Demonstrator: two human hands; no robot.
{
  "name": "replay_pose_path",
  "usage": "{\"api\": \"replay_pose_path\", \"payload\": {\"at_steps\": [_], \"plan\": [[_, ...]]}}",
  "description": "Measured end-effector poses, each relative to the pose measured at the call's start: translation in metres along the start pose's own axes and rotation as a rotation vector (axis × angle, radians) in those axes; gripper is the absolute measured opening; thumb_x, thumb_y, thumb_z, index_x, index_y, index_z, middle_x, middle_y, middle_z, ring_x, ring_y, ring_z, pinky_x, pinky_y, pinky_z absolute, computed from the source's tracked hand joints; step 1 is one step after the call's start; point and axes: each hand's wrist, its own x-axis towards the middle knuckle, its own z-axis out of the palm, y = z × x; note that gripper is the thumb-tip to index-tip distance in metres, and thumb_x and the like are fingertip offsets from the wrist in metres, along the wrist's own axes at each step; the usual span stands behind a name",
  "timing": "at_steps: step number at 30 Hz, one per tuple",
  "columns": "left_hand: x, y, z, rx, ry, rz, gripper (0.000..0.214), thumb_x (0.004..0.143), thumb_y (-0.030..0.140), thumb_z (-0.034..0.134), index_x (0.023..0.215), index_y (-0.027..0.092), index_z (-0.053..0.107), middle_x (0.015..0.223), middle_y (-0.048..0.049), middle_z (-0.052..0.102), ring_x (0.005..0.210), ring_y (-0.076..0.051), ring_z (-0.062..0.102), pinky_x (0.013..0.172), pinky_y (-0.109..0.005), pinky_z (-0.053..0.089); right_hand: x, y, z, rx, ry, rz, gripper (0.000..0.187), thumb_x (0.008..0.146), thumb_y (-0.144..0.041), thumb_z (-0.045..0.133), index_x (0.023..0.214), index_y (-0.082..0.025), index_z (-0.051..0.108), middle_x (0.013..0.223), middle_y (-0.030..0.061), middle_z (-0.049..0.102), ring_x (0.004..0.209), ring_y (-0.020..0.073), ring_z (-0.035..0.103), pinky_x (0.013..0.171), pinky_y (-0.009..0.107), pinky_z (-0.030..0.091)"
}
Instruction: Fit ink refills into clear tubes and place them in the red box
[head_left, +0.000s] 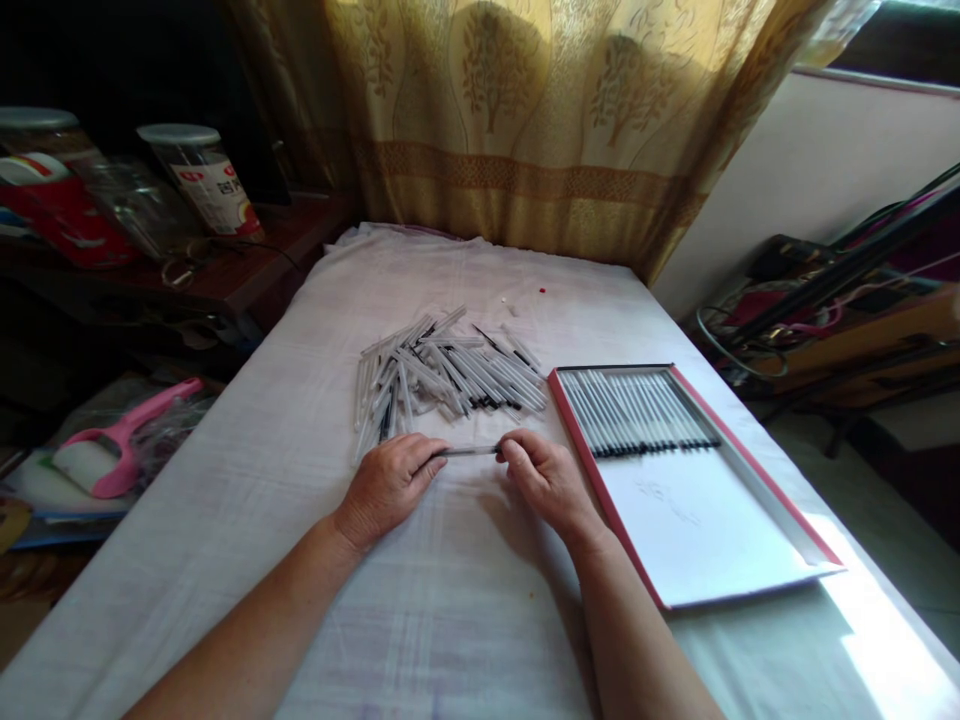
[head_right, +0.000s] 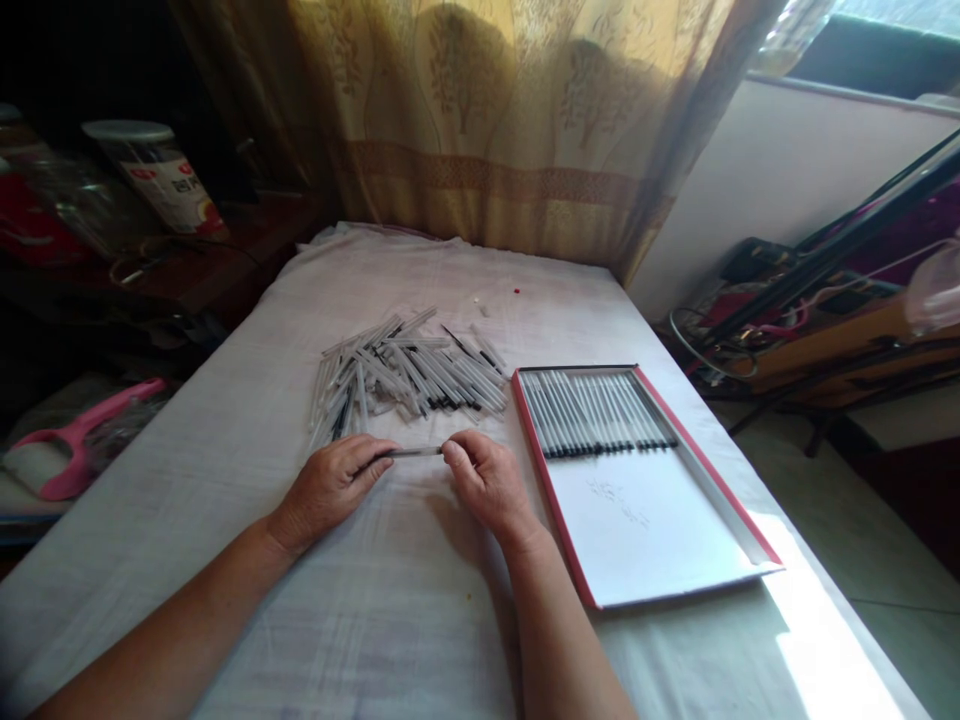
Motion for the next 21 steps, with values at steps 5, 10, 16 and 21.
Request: {"api": "replay_pose_path", "payload": {"at_steps": [5, 10, 16, 21], "plan": [[-0.0004, -0.0023, -0.0003, 0.027, 0.000, -0.004, 0.020, 0.093, 0.027, 0.052, 0.105, 0.020, 0.067, 0.091, -0.0049, 0.073, 0.084, -0.018, 0.068, 0.075, -0.030, 0.054, -0.0020, 0.0067, -0.0001, 0.150, -0.008, 0.035, 0.016, 0.084, -0.034, 0.061, 0.092, -0.022, 0.068, 0.076, 0.0012, 0.067, 0.063, 0.0142, 0.059, 0.056, 0.024, 0.046], [-0.0003, -0.0019, -0.0004, 0.022, -0.014, -0.007, 0.021, 0.093, 0.028, 0.052, 0.106, 0.021, 0.067, 0.092, -0.0052, 0.073, 0.085, -0.018, 0.068, 0.076, -0.030, 0.054, -0.0017, 0.0084, 0.0005, 0.098, -0.012, 0.024, 0.016, 0.086, -0.033, 0.059, 0.085, -0.021, 0.069, 0.074, 0.0017, 0.068, 0.065, 0.0152, 0.060, 0.060, 0.025, 0.047], [-0.0002, -0.0020, 0.0006, 0.017, -0.024, -0.016, 0.021, 0.092, 0.027, 0.053, 0.106, 0.021, 0.067, 0.092, -0.0051, 0.073, 0.086, -0.018, 0.068, 0.077, -0.030, 0.054, -0.0010, 0.0096, 0.0010, 0.118, -0.002, 0.013, 0.013, 0.084, -0.032, 0.061, 0.083, -0.022, 0.069, 0.074, 0.0013, 0.068, 0.068, 0.0155, 0.061, 0.062, 0.025, 0.048], [-0.0002, -0.0021, 0.0012, 0.010, -0.020, -0.019, 0.021, 0.093, 0.028, 0.053, 0.106, 0.021, 0.067, 0.093, -0.0049, 0.073, 0.086, -0.018, 0.068, 0.077, -0.030, 0.054, -0.0016, 0.0111, 0.0018, 0.180, -0.038, 0.065, 0.017, 0.084, -0.035, 0.062, 0.092, -0.021, 0.069, 0.077, 0.0011, 0.068, 0.062, 0.0139, 0.060, 0.057, 0.024, 0.048]]}}
